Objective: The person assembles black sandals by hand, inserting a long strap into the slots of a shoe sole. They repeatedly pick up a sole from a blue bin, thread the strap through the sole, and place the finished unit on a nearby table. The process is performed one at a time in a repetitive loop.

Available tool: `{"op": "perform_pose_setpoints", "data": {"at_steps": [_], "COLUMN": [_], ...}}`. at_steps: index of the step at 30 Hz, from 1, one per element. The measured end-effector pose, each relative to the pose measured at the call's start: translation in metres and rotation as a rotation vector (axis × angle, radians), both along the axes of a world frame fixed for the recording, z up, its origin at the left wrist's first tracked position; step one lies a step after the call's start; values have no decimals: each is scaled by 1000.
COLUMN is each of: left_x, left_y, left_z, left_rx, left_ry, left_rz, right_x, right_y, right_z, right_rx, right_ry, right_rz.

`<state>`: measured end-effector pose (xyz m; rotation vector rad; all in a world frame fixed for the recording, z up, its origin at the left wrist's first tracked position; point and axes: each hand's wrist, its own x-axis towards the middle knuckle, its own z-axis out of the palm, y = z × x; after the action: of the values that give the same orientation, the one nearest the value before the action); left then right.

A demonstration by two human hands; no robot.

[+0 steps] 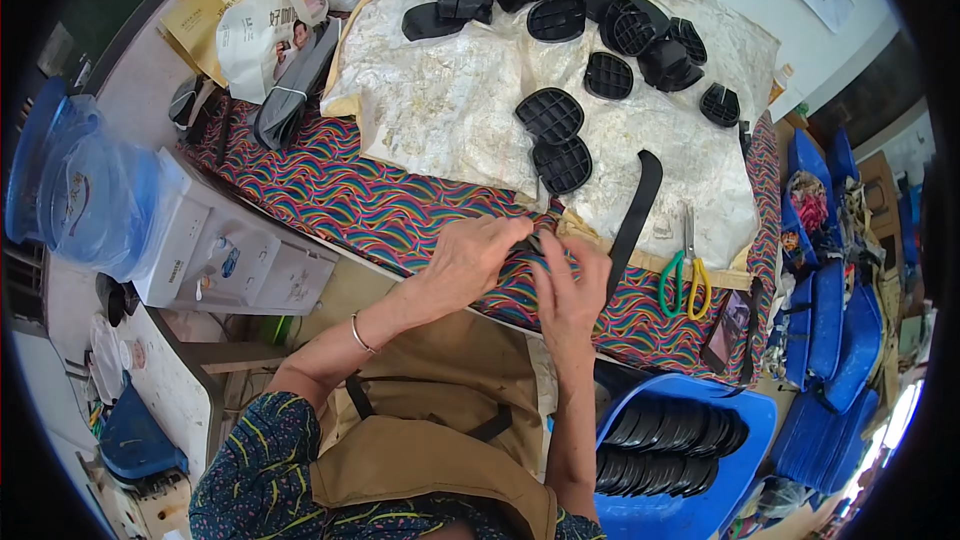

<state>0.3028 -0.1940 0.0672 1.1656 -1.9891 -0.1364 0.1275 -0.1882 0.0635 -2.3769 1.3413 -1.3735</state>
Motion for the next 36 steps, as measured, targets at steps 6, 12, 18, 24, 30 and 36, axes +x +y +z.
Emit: {"op": "perform_pose_setpoints", "data": {"at_steps": [6, 12, 18, 24, 30, 36], "left_x": [-5, -15, -11, -6, 1, 25], "left_y": [-4, -4, -6, -5, -4, 9], "left_z": [1, 4, -8, -11, -17, 1], "left_rx": [82, 225, 168, 131, 66, 152], "left_ry": [47, 12, 38, 43, 138, 297], "left_rz": [-71, -45, -19, 6, -30, -175], "right_x": [-12, -20, -7, 8, 20, -27], "right_y": [-17, -20, -16, -5, 11, 76], "right_z": [-18, -37, -39, -48, -48, -13], "right_rx": [-78, -98, -56, 7, 138, 879], "right_ry": [156, 243, 284, 139, -130, -708], "right_rz": [71, 5, -114, -201, -244, 159]}}
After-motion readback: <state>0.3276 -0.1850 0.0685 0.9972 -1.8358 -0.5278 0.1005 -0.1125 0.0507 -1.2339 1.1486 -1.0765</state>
